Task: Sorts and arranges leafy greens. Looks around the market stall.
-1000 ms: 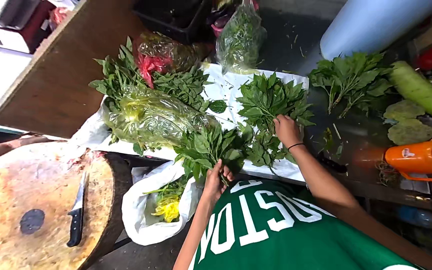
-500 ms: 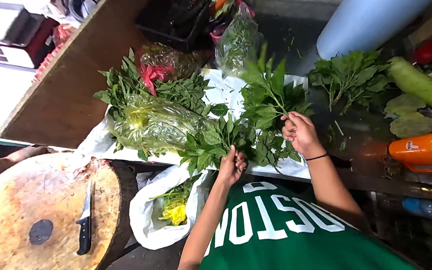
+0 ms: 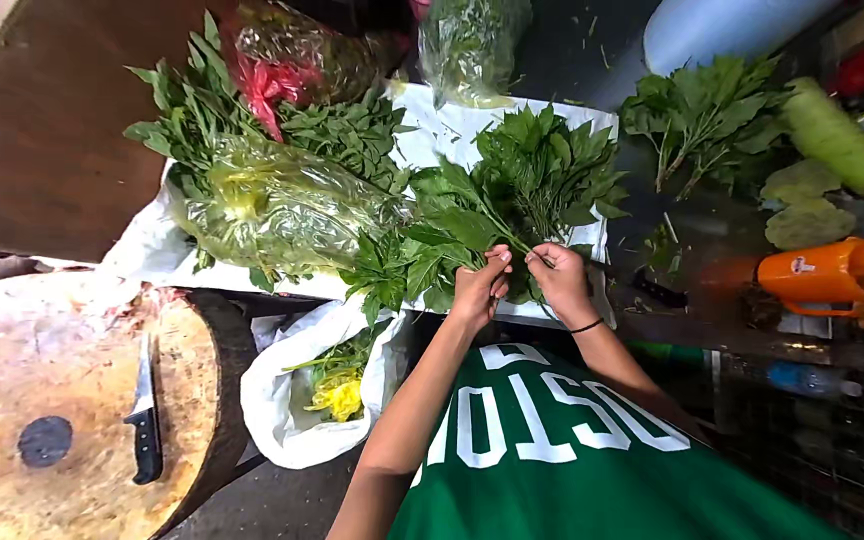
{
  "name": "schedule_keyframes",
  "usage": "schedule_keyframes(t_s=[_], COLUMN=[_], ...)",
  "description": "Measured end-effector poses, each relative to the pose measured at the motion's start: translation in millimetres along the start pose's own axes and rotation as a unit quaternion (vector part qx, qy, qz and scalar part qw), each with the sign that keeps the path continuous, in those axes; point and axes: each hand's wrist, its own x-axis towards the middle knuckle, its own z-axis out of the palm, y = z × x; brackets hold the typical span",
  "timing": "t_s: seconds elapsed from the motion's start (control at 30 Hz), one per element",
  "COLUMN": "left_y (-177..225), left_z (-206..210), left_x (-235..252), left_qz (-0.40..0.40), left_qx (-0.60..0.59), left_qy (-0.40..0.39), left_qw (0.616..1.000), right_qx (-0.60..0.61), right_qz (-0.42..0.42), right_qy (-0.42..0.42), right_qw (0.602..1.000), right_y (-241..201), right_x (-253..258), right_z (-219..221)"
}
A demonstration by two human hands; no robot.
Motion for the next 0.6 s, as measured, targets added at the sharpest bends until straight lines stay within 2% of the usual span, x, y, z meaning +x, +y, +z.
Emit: schedule_keyframes(t_s=[0.1,0.27,0.5,0.6], left_y=[3.4,5.9,8.7,12.0], left_z=[1.5,3.6,6.3,0.8], left_x=[0.4,-1.2,0.2,5.5], left_qz=[-0.016,-0.005,0.039,0.076], left_qx=[0.017,0.018,0.054,0.055], left_qy=[0.007,0.01,0.03,0.071], left_qw=[1.0,1.0,0.997,0.993], right_qx=[-0.001,-0.017,-0.059,-0.108], right_qz=[-0.016,-0.021,-0.099,-0.078], right_qy=[0.022,-0.004,-0.088,-0.14], right_qw=[1.0,1.0,0.989,0.981], right_y=[-2.2,-5.8,-8.6,-10.2], right_x=[-1.5,2.4,12.3,20.0], right_z=[2.7,1.7,11.6,9.3])
